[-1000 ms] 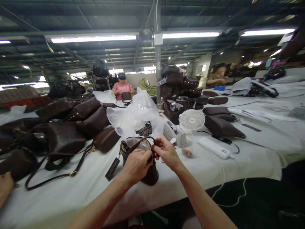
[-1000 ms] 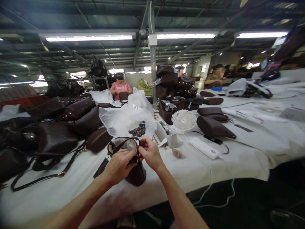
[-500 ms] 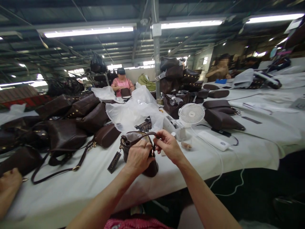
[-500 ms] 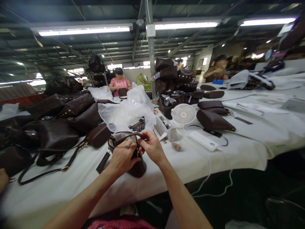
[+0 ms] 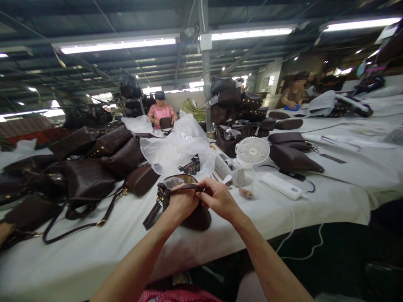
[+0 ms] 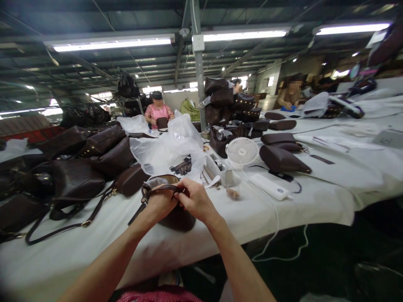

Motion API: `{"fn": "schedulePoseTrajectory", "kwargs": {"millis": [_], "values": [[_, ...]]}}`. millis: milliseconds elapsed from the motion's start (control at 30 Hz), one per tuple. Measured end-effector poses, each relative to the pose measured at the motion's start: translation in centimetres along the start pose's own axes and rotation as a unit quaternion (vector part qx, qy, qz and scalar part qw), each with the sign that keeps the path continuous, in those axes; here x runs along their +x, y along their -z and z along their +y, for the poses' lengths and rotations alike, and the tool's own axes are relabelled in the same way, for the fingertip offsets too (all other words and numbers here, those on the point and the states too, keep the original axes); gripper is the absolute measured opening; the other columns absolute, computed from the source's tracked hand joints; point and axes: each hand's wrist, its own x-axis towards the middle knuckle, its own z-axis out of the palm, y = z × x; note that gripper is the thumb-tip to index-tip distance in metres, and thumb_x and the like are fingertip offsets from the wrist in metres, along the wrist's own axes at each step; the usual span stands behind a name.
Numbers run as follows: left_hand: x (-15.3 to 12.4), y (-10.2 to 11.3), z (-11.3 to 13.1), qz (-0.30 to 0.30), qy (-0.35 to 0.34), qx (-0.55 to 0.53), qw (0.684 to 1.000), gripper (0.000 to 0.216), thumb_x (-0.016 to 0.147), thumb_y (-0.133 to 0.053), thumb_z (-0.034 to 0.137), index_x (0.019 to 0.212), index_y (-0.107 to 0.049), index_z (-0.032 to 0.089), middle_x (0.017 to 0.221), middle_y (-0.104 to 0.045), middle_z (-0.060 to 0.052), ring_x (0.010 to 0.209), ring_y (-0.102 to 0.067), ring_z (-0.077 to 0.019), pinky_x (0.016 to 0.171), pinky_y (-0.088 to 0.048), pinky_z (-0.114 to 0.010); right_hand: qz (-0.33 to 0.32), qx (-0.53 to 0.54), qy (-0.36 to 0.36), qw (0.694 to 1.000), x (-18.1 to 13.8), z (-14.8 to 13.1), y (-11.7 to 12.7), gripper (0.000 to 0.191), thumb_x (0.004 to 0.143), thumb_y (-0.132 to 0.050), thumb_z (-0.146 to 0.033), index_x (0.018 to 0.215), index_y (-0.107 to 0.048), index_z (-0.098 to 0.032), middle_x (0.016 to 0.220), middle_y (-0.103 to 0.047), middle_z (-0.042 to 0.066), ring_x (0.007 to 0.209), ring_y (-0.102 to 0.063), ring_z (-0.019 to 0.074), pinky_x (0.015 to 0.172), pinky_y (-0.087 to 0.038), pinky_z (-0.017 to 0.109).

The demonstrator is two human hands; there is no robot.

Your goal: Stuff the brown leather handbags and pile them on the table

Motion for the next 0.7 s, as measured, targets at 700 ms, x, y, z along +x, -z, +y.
{"fn": "schedulePoseTrajectory", "kwargs": {"millis": [700], "values": [[1.7,0.6,0.2,0.0,-0.115,-0.067,0.991,0.029,0.089,-0.04,0.015,0.098,-0.068,0.017,0.098,-0.068,-0.007,0.09,-0.062,-0.0193,0.086,-0.047,-0.03,0.127,0.097,-0.015,0.987,-0.2,2.1,1.3,0.024,0.078,-0.068,-0.041,0.087,-0.056,-0.021,0.053,-0.053,-0.007,0.045,-0.049,0.0098,0.041,-0.04,0.022]]}}
